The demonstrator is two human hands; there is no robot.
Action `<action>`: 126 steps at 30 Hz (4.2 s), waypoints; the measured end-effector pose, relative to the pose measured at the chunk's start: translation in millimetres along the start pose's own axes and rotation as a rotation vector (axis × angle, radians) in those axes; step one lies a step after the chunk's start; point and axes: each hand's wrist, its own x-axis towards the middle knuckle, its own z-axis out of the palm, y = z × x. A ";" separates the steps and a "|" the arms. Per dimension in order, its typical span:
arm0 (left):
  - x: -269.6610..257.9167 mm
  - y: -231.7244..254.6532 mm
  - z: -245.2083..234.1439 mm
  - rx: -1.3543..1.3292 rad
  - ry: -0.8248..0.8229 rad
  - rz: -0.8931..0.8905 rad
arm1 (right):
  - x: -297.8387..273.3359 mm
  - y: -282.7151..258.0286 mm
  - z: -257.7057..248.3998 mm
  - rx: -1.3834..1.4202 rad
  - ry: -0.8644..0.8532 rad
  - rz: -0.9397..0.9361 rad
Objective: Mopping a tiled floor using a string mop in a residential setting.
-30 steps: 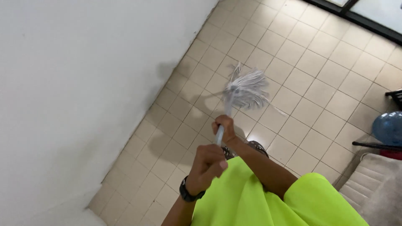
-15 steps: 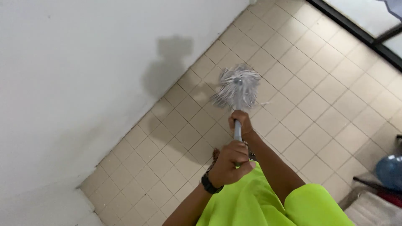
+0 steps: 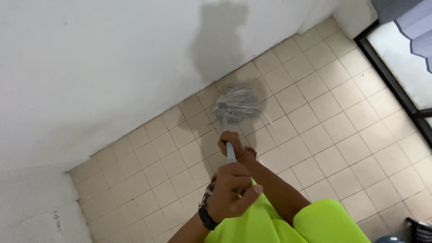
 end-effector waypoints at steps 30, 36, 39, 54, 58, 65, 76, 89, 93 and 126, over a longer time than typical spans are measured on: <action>55.1 -66.3 64.6 0.271 0.183 -0.018 | 12.0 128.8 -48.2 0.269 -0.037 -0.288; 40.9 -37.8 60.2 -0.023 -0.010 -0.019 | -9.5 70.0 -95.3 0.595 -0.043 0.302; 28.2 -40.1 59.5 -0.157 -0.065 -0.003 | -1.5 23.2 -119.1 0.017 -0.049 0.168; -172.5 -8.3 -33.4 -0.006 0.237 -0.090 | -123.8 -20.1 54.9 -0.372 0.054 0.094; -201.5 26.8 -31.2 0.017 0.254 -0.090 | -149.1 -43.3 95.6 -0.287 0.034 0.071; -238.8 27.3 7.6 -0.001 0.117 0.005 | -180.8 -85.3 54.1 -0.214 -0.194 0.124; -265.2 16.0 128.0 -0.208 0.073 -0.120 | -280.4 -106.0 -100.6 -0.533 -0.129 0.218; -316.7 139.1 245.3 0.163 0.088 0.015 | -343.4 -208.0 -86.6 -0.012 -0.062 0.026; -332.2 149.8 261.4 0.032 -0.044 0.028 | -378.7 -222.2 -112.4 -0.088 -0.003 0.020; -592.4 176.7 296.7 -0.396 -0.234 0.004 | -649.3 -330.9 -109.1 -0.518 0.073 0.247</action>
